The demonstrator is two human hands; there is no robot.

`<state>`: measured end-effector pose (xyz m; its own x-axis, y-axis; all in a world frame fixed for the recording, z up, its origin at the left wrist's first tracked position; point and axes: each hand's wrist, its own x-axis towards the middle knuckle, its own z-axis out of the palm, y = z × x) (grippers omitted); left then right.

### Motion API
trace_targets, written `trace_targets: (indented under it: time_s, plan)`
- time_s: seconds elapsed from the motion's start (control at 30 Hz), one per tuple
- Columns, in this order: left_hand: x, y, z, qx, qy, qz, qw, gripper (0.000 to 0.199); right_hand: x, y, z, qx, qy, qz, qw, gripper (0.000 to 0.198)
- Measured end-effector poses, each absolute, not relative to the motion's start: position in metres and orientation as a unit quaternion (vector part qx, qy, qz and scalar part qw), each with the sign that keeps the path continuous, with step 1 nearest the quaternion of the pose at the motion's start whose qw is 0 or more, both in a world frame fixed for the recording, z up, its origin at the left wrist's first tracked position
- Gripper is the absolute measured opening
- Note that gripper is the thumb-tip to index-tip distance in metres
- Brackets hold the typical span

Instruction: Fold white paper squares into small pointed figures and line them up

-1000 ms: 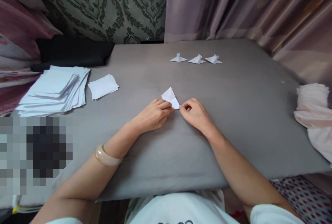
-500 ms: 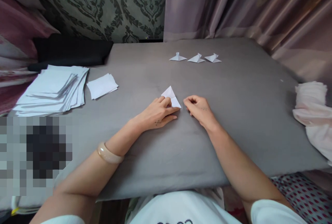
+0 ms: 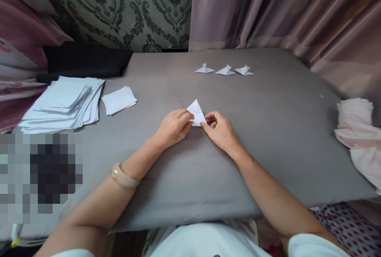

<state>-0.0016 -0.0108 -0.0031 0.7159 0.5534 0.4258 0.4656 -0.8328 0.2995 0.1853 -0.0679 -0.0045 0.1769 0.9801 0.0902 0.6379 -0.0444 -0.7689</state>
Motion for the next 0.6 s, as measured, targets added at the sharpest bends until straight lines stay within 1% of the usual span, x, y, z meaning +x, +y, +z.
trace_targets:
  time_s: [0.1, 0.17, 0.23, 0.3, 0.33, 0.37, 0.4, 0.43, 0.5, 0.53, 0.6]
  plan:
    - [-0.004, -0.009, -0.004, 0.904, 0.316, 0.274, 0.086, 0.015, 0.185, -0.067, -0.006, -0.697, -0.568, 0.252, 0.358, 0.027]
    - [-0.004, -0.009, -0.005, 0.890, 0.341, 0.288, 0.093, 0.018, 0.185, -0.067, -0.006, -0.689, -0.576, 0.263, 0.352, 0.025]
    - [-0.004, -0.009, -0.004, 0.875, 0.357, 0.314, 0.093, 0.032, 0.184, -0.068, -0.006, -0.663, -0.605, 0.266, 0.352, 0.017]
    - [-0.004, -0.010, -0.003, 0.865, 0.363, 0.339, 0.073, 0.050, 0.183, -0.069, -0.005, -0.627, -0.644, 0.237, 0.368, 0.010]
    - [-0.004, -0.010, -0.002, 0.863, 0.363, 0.347, 0.055, 0.055, 0.183, -0.070, -0.004, -0.610, -0.665, 0.208, 0.377, 0.009]
    - [-0.005, -0.011, -0.001, 0.864, 0.359, 0.352, 0.035, 0.055, 0.183, -0.070, -0.002, -0.597, -0.684, 0.170, 0.383, 0.010]
    - [-0.006, -0.011, 0.000, 0.866, 0.352, 0.356, 0.011, 0.050, 0.182, -0.071, -0.001, -0.588, -0.700, 0.128, 0.385, 0.013]
    - [-0.007, -0.012, 0.000, 0.870, 0.340, 0.358, -0.012, 0.040, 0.182, -0.071, 0.000, -0.583, -0.712, 0.086, 0.382, 0.016]
    - [-0.009, -0.013, 0.002, 0.885, 0.302, 0.350, -0.051, 0.018, 0.184, -0.072, 0.002, -0.583, -0.729, 0.018, 0.359, 0.021]
    - [-0.010, -0.013, 0.002, 0.896, 0.280, 0.338, -0.065, 0.011, 0.185, -0.072, 0.003, -0.583, -0.737, -0.002, 0.341, 0.022]
    - [-0.011, -0.014, 0.002, 0.922, 0.240, 0.295, -0.074, 0.016, 0.188, -0.073, 0.004, -0.579, -0.761, -0.013, 0.292, 0.023]
